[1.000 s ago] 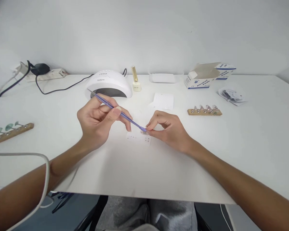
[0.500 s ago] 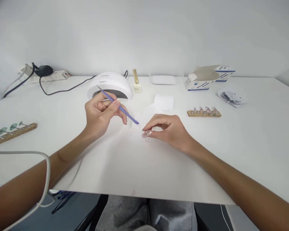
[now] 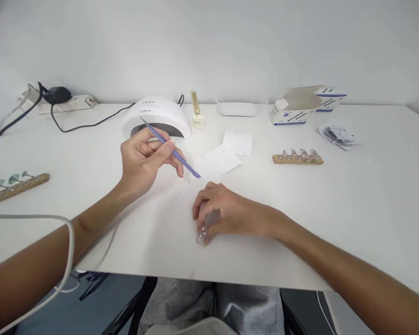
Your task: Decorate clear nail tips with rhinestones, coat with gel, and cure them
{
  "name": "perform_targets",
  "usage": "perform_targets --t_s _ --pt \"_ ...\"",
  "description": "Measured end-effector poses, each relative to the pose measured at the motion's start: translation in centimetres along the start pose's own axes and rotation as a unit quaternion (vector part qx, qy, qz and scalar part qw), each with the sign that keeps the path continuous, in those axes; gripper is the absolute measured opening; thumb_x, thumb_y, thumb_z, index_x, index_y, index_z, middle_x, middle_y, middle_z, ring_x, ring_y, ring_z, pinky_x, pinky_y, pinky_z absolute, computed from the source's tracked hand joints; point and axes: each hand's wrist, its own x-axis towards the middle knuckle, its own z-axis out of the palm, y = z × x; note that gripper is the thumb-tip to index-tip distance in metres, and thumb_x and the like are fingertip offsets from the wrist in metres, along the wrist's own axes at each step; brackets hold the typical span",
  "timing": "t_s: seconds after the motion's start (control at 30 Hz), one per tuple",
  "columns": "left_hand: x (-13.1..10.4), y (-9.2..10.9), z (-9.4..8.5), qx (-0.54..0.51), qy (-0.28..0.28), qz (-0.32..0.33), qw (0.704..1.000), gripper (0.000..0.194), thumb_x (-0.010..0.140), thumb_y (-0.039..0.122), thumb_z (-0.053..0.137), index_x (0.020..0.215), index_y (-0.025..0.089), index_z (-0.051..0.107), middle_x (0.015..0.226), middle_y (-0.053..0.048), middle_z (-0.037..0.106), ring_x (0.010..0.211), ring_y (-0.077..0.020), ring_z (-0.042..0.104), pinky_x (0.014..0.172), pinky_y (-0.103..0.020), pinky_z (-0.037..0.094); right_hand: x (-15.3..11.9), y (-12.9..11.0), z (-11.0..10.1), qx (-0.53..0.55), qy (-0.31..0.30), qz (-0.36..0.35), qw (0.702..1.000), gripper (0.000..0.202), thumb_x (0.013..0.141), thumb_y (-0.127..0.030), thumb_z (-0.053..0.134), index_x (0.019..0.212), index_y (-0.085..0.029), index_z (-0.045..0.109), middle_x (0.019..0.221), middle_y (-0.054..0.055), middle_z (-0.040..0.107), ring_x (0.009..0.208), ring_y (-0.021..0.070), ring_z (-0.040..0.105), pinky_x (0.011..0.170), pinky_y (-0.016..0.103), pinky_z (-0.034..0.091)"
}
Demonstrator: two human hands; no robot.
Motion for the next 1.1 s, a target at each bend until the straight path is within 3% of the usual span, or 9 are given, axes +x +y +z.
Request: perform_targets --t_s 0.33,0.53,0.63,0.7,0.77,0.83,1.0,1.1 --pt "0.0 -0.1 0.0 0.011 -0.007 -0.001 1.0 0.018 0.084 0.028 0.062 0.086 0.015 0.051 0.066 0.0 0.068 0.043 -0.0129 0.062 0.044 -0.027 0.055 -0.2 0.2 -0.6 -0.004 -0.05 0.006 0.999 0.01 0.073 -0.032 0.076 0.076 -0.023 0.074 0.096 0.001 0.064 0.097 0.0173 0.052 0.092 0.034 0.036" --pt "0.1 -0.2 -0.2 0.013 -0.003 -0.007 1.0 0.019 0.084 0.03 0.062 0.086 0.016 0.05 0.066 -0.001 0.068 0.043 -0.0125 0.062 0.044 -0.026 0.053 -1.0 -0.5 -1.7 0.046 -0.047 0.04 0.997 0.02 0.073 -0.03 0.075 0.092 -0.025 0.074 0.103 0.001 0.063 0.099 0.0175 0.056 0.089 0.032 0.042" --pt "0.1 -0.1 -0.3 0.018 0.003 -0.012 1.0 0.016 0.084 0.029 0.062 0.086 0.016 0.052 0.06 0.001 0.064 0.04 -0.0112 0.058 0.041 -0.025 0.049 -1.4 -0.7 -2.8 0.046 0.018 0.065 0.997 0.025 0.075 -0.032 0.073 0.099 -0.026 0.072 0.102 0.001 0.065 0.095 0.0173 0.059 0.085 0.031 0.045" --pt "0.1 0.0 -0.5 0.03 0.006 -0.029 0.999 0.013 0.084 0.027 0.061 0.089 0.016 0.056 0.052 0.004 0.058 0.036 -0.0095 0.052 0.036 -0.022 0.042 -1.5 -0.3 -3.4 0.019 0.12 0.076 0.99 0.023 0.079 -0.037 0.069 0.098 -0.025 0.07 0.098 0.002 0.067 0.09 0.0178 0.06 0.081 0.032 0.046" --pt "0.2 0.0 -0.8 0.052 0.003 -0.066 0.996 0.012 0.085 0.025 0.059 0.092 0.016 0.059 0.046 0.004 0.053 0.033 -0.0082 0.046 0.032 -0.02 0.033 -1.4 0.4 -3.6 -0.048 0.236 0.096 0.966 0.025 0.083 -0.042 0.063 0.101 -0.026 0.068 0.098 0.003 0.066 0.086 0.0188 0.059 0.077 0.034 0.046" --pt "0.3 -0.1 -0.9 0.073 -0.02 -0.119 0.99 0.012 0.085 0.026 0.057 0.092 0.016 0.06 0.045 0.004 0.052 0.032 -0.0079 0.043 0.031 -0.02 0.027 -1.2 1.2 -3.2 -0.133 0.304 0.124 0.935 0.031 0.083 -0.047 0.061 0.107 -0.027 0.064 0.102 0.004 0.064 0.089 0.0209 0.058 0.077 0.036 0.045" --pt "0.4 -0.7 -0.9 0.078 -0.174 -0.271 0.944 0.016 0.086 0.032 0.053 0.089 0.017 0.056 0.054 -0.002 0.062 0.029 -0.0127 0.047 0.029 -0.025 0.034 -0.8 1.8 -1.1 -0.257 0.261 0.159 0.917 0.066 0.073 -0.061 0.064 0.125 -0.022 0.053 0.113 0.01 0.057 0.108 0.0304 0.049 0.087 0.044 0.044" --pt "0.3 -0.9 -0.7 0.096 -0.193 -0.293 0.932 0.018 0.086 0.034 0.053 0.088 0.017 0.055 0.054 -0.002 0.062 0.029 -0.0131 0.047 0.03 -0.025 0.035 -0.7 1.4 -0.4 -0.29 0.232 0.168 0.913 0.081 0.069 -0.061 0.068 0.133 -0.019 0.045 0.117 0.013 0.053 0.113 0.0336 0.044 0.09 0.047 0.043"
